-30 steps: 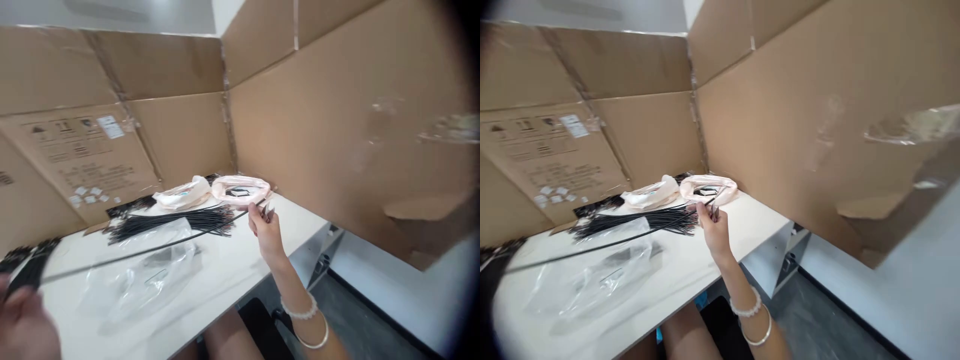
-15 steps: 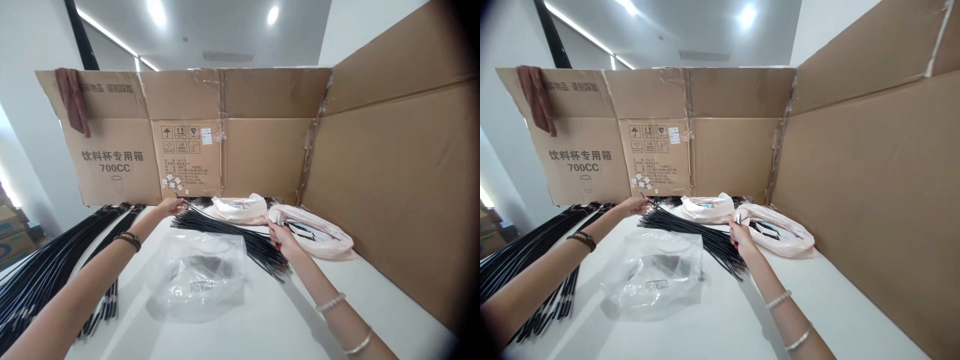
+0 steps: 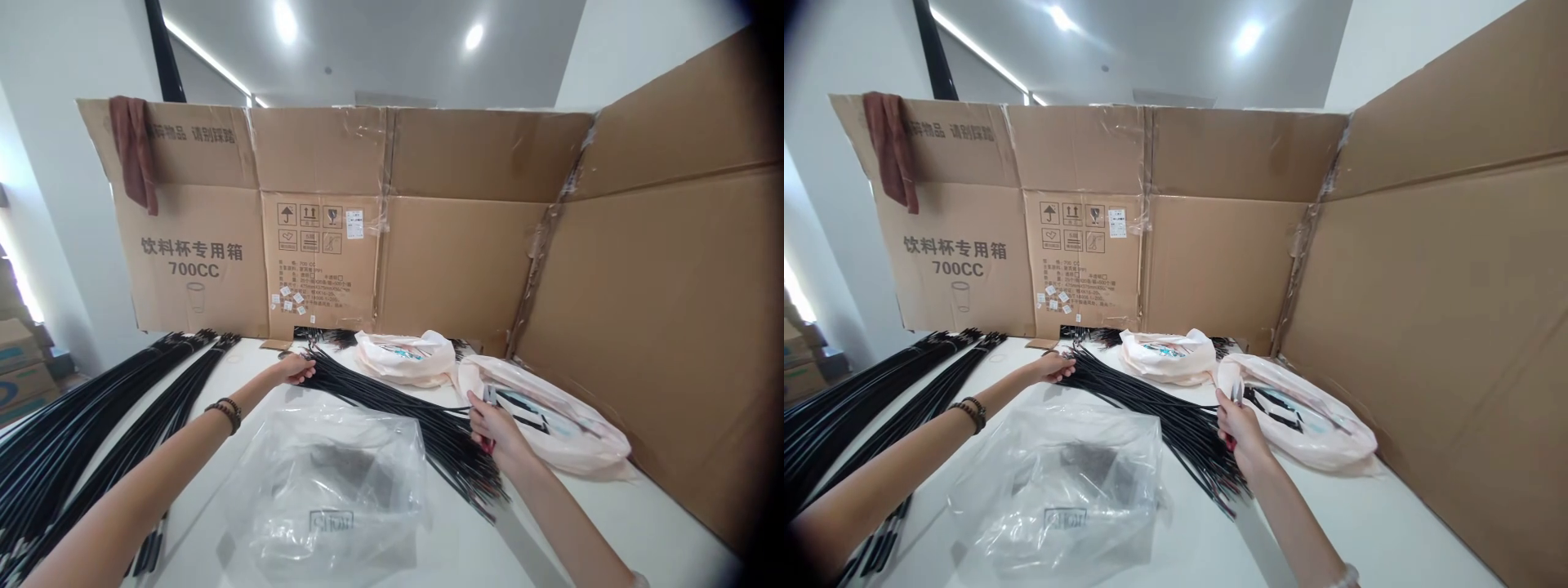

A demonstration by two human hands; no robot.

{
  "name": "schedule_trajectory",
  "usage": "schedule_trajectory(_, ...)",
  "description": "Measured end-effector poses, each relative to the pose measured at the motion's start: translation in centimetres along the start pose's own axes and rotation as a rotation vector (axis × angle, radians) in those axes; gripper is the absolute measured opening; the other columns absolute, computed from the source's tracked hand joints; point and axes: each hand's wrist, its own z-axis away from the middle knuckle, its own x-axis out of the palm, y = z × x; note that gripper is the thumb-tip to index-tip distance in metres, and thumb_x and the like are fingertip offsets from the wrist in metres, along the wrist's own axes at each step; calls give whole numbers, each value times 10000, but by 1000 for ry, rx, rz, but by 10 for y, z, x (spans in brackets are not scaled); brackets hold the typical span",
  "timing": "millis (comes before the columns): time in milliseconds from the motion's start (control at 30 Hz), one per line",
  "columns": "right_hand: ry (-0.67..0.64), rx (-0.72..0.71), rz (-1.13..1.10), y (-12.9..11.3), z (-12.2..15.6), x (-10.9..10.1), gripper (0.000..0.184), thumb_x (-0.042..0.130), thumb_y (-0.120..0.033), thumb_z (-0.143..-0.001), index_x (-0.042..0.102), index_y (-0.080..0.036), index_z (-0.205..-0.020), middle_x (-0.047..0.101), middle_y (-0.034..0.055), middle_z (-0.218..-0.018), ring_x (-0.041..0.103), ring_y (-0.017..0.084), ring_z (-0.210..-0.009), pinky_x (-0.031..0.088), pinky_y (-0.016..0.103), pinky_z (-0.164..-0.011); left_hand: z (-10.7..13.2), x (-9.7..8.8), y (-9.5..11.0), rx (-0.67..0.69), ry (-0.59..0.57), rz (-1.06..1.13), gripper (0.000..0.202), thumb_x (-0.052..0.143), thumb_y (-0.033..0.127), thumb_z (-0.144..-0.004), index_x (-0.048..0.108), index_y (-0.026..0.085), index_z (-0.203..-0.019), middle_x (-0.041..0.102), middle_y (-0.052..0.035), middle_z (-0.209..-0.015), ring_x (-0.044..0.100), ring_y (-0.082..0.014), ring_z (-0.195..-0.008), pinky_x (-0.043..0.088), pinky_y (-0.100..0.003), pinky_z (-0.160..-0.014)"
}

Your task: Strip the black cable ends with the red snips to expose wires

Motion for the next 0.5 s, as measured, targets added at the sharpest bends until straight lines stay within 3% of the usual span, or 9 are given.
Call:
schedule_trajectory(167, -50, -100, 4, -5, 31, -3, 309, 569, -409, -953, 524, -157, -781, 362, -104, -551, 279, 35, -410, 301, 170, -402, 12, -11, -9, 4, 25, -30, 367, 591, 381, -921, 582, 147, -1204, 620, -96, -1181, 632, -208, -1011, 570, -411, -859)
schedule_trajectory(267, -112, -168, 63, -8, 58, -1, 322, 667, -472, -837, 529, -182, -814, 240, -134, -492, 179, 43, -397, 227, 185, -389, 29, -25, -14, 27, 48, -44, 360, 593, 380, -920, 587, 144, -1192, 626, -92, -1165, 636, -205, -997, 573, -403, -848)
schedule_trajectory(400, -151, -256, 225, -5, 91, -4, 484, 625, -602, -781, 626, -168, -995, 269, -112, -478, 214, 78, -412, 215, 222, -408, 51, -44, -19, 68, 100, -57, 355, 596, 375, -919, 588, 144, -1190, 627, -92, -1163, 636, -202, -995, 572, -403, -849)
schedule_trajectory(500, -139, -318, 410, 7, 110, -13, 475, 619, -618, -761, 685, -165, -886, 423, -47, -515, 380, 115, -485, 314, 254, -486, 66, -56, -20, 119, 161, -57, 351, 592, 373, -922, 589, 143, -1186, 628, -92, -1159, 636, -200, -993, 571, -403, -850)
